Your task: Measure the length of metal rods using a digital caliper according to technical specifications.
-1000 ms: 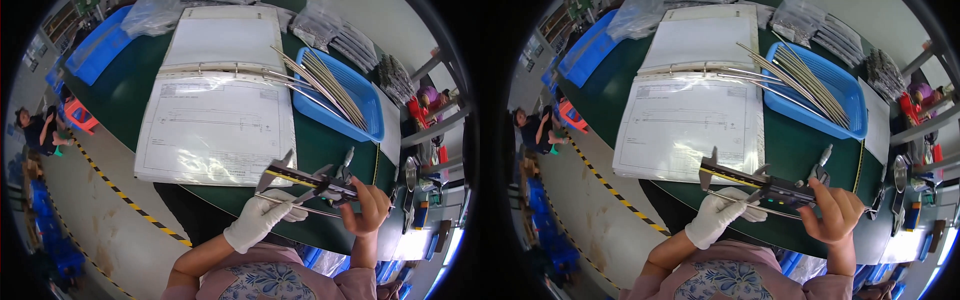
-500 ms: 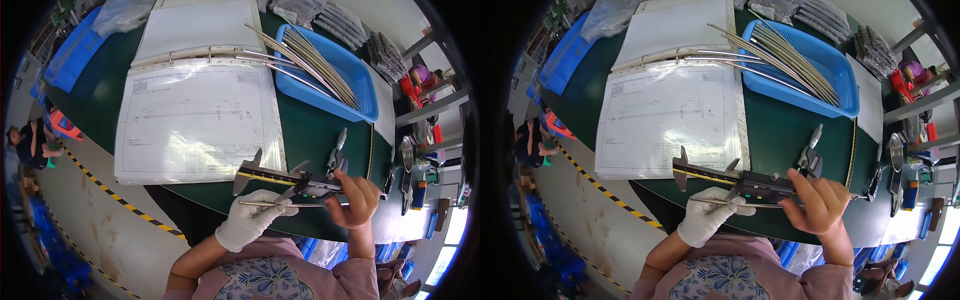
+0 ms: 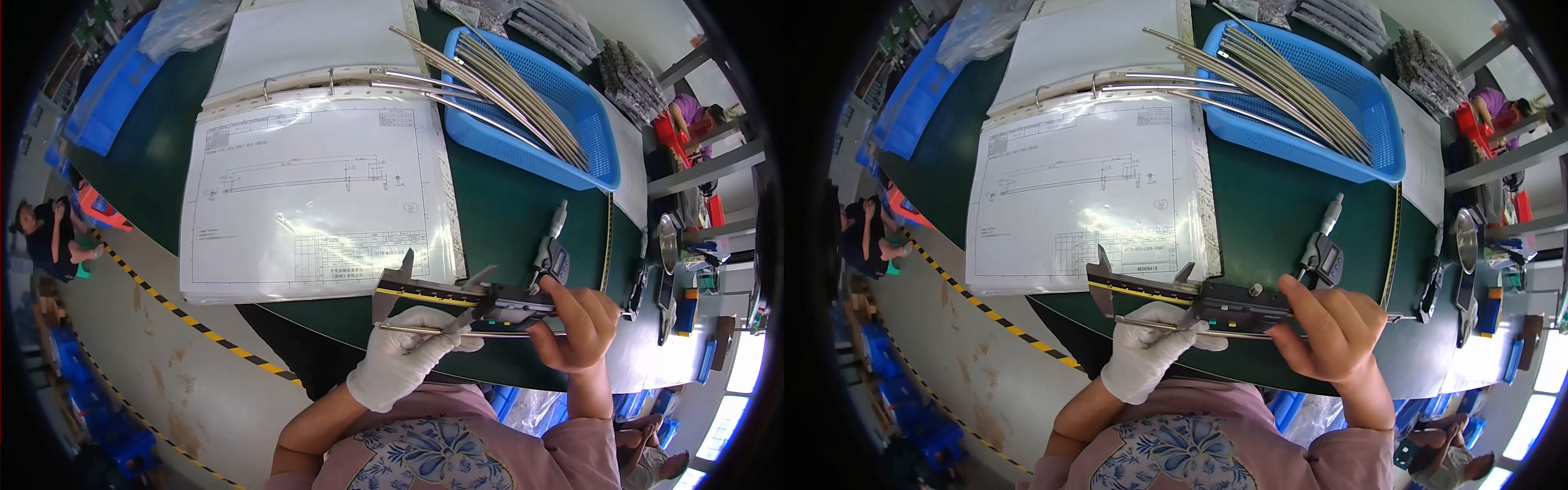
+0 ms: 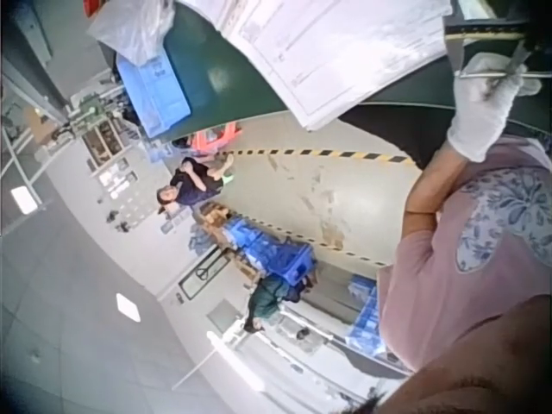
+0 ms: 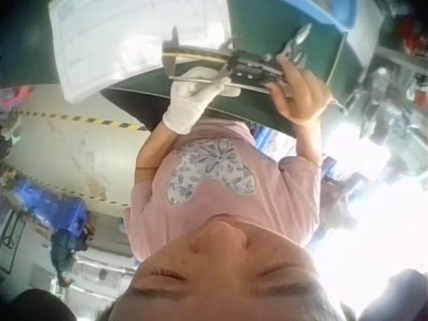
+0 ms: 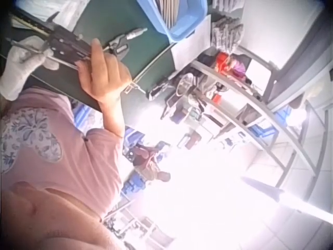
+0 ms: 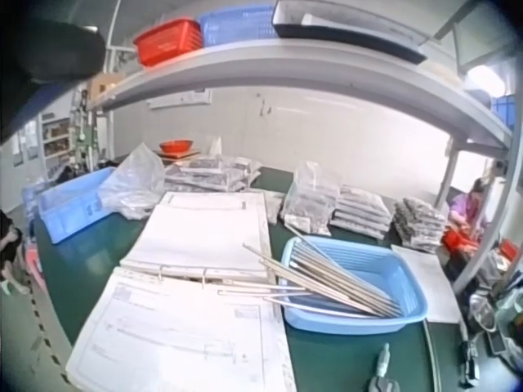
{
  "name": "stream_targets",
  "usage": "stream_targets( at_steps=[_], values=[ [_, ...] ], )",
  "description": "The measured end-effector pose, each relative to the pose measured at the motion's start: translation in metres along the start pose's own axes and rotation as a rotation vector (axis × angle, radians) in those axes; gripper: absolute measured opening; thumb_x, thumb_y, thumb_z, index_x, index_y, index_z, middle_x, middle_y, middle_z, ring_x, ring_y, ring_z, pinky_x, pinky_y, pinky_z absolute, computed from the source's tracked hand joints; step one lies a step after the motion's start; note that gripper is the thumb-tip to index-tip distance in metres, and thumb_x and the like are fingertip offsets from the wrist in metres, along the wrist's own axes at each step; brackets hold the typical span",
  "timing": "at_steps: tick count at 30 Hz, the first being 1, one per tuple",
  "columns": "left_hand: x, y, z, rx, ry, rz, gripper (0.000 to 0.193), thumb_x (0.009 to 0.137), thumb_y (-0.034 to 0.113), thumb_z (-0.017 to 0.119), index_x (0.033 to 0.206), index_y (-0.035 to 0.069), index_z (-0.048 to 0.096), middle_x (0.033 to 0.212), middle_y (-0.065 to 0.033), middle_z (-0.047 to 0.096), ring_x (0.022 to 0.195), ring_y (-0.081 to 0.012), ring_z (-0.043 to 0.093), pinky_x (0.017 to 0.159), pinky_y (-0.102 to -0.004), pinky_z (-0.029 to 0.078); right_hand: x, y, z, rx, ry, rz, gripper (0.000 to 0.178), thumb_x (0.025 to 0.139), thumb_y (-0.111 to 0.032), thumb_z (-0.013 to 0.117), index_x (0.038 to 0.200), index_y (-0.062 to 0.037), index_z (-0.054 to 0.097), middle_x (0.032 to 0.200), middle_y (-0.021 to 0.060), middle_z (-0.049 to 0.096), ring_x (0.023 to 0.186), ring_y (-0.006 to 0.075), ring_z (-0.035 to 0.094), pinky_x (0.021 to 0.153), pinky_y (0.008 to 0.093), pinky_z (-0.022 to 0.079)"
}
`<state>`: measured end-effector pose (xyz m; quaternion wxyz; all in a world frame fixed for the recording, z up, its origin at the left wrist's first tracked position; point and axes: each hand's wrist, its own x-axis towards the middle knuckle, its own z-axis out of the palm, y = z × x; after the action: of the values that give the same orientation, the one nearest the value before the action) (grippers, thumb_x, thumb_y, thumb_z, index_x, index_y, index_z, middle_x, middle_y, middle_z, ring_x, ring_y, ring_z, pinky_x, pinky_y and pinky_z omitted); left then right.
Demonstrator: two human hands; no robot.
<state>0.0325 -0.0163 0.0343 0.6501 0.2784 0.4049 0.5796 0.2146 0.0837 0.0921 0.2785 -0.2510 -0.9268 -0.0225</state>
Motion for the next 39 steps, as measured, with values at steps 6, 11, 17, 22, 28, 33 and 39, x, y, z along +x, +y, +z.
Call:
stream_targets(
  at_steps=[6,11,17,22,28,33,39],
  values=[
    [0.0,-0.001,-0.002,0.018,-0.012,0.021,0.007,0.086,-0.001,0.048,0.089,-0.005,0.052,0.084,-0.0217,0.063,0.084,-0.0254,0.063,0.078,-0.03,0.048,0.001,-0.001,-0.001,-0.034,0.007,-0.019,0.036,0.072,-0.027,0.064,0.095,0.0002,0.062,0.057,0.0028,0.051,0.042,0.0153,0.046,0.038,0.0253,0.036],
    [0.0,-0.003,-0.003,-0.08,-0.041,0.01,0.013,0.086,-0.001,0.048,0.097,-0.008,0.05,0.094,-0.0171,0.059,0.09,-0.0246,0.061,0.082,-0.0315,0.05,0.004,-0.006,-0.004,-0.116,-0.003,-0.045,0.036,0.074,-0.029,0.063,0.098,-0.0021,0.062,0.059,0.0021,0.051,0.044,0.0142,0.047,0.038,0.0247,0.036],
    [0.002,0.006,0.002,-0.098,-0.003,-0.067,0.009,0.085,-0.005,0.046,0.093,-0.009,0.049,0.092,-0.0202,0.06,0.085,-0.0287,0.062,0.079,-0.0326,0.051,0.008,-0.008,-0.008,-0.149,-0.003,-0.06,0.035,0.074,-0.028,0.063,0.097,-0.0019,0.062,0.058,0.0023,0.05,0.043,0.0149,0.047,0.039,0.0247,0.036],
    [0.002,0.002,-0.001,-0.157,-0.009,-0.073,0.009,0.085,-0.005,0.046,0.093,-0.008,0.049,0.092,-0.0216,0.06,0.084,-0.0287,0.062,0.078,-0.0341,0.052,0.007,-0.007,-0.004,-0.129,0.003,-0.047,0.034,0.072,-0.029,0.064,0.092,-0.0014,0.063,0.056,0.0025,0.05,0.043,0.0154,0.048,0.039,0.0252,0.037],
    [0.002,0.003,-0.002,-0.174,-0.036,-0.075,0.009,0.086,-0.003,0.046,0.093,-0.007,0.05,0.09,-0.0222,0.06,0.083,-0.0282,0.063,0.078,-0.0333,0.052,0.01,-0.01,-0.007,-0.126,-0.022,0.009,0.031,0.069,-0.031,0.067,0.081,-0.002,0.061,0.053,0.003,0.049,0.043,0.0168,0.048,0.038,0.0259,0.037],
    [0.002,0.005,-0.004,-0.122,-0.048,-0.108,0.01,0.087,0.002,0.047,0.093,-0.005,0.051,0.085,-0.0212,0.062,0.082,-0.0272,0.063,0.077,-0.0311,0.051,0.013,-0.008,-0.005,-0.126,-0.044,0.029,0.03,0.067,-0.03,0.068,0.079,-0.0029,0.061,0.053,0.0026,0.048,0.041,0.0172,0.047,0.037,0.0261,0.036],
    [0.003,0.009,-0.001,-0.129,0.045,-0.13,0.011,0.086,0.004,0.047,0.092,-0.005,0.05,0.08,-0.0232,0.062,0.079,-0.0294,0.064,0.077,-0.0335,0.05,0.016,-0.006,-0.005,-0.094,-0.052,-0.009,0.03,0.066,-0.027,0.068,0.083,-0.0035,0.06,0.053,0.0009,0.045,0.039,0.0154,0.043,0.036,0.0264,0.033]
  ],
)
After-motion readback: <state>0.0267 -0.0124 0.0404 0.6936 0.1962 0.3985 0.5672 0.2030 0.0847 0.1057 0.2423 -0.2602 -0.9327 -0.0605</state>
